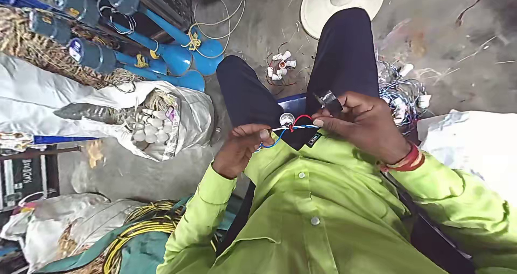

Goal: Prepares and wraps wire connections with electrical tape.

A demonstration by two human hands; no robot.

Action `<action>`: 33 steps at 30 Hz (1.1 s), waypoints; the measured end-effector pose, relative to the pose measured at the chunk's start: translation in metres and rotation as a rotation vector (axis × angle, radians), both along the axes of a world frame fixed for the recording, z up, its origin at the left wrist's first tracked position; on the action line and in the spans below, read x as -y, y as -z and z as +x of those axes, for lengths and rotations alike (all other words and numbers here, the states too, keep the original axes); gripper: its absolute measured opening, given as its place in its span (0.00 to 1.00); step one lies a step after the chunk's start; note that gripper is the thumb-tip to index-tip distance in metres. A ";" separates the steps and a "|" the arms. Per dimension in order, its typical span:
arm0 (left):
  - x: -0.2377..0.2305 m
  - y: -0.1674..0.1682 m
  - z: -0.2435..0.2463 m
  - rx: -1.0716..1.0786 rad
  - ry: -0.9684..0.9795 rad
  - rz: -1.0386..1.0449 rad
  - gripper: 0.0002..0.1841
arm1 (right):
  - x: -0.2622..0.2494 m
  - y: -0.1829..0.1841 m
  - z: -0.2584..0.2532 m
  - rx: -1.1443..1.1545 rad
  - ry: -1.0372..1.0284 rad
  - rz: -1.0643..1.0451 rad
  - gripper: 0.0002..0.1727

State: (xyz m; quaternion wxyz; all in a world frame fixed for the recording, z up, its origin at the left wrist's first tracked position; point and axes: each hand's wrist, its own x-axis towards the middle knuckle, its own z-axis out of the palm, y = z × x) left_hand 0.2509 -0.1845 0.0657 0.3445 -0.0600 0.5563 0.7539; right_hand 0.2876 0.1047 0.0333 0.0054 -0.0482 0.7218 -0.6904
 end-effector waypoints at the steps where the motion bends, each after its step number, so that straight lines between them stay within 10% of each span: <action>1: 0.002 -0.001 0.000 -0.007 0.005 0.004 0.06 | -0.002 -0.001 0.000 0.003 -0.012 0.016 0.13; 10: 0.008 0.003 -0.005 0.021 -0.083 0.039 0.07 | -0.031 0.016 0.034 -0.548 -0.087 0.576 0.21; 16: 0.000 0.008 -0.005 0.058 -0.134 0.081 0.08 | -0.034 -0.006 0.049 -0.283 -0.408 0.873 0.18; 33: 0.001 0.004 -0.005 -0.105 -0.039 0.009 0.09 | -0.009 -0.010 -0.005 -0.345 -0.078 0.585 0.13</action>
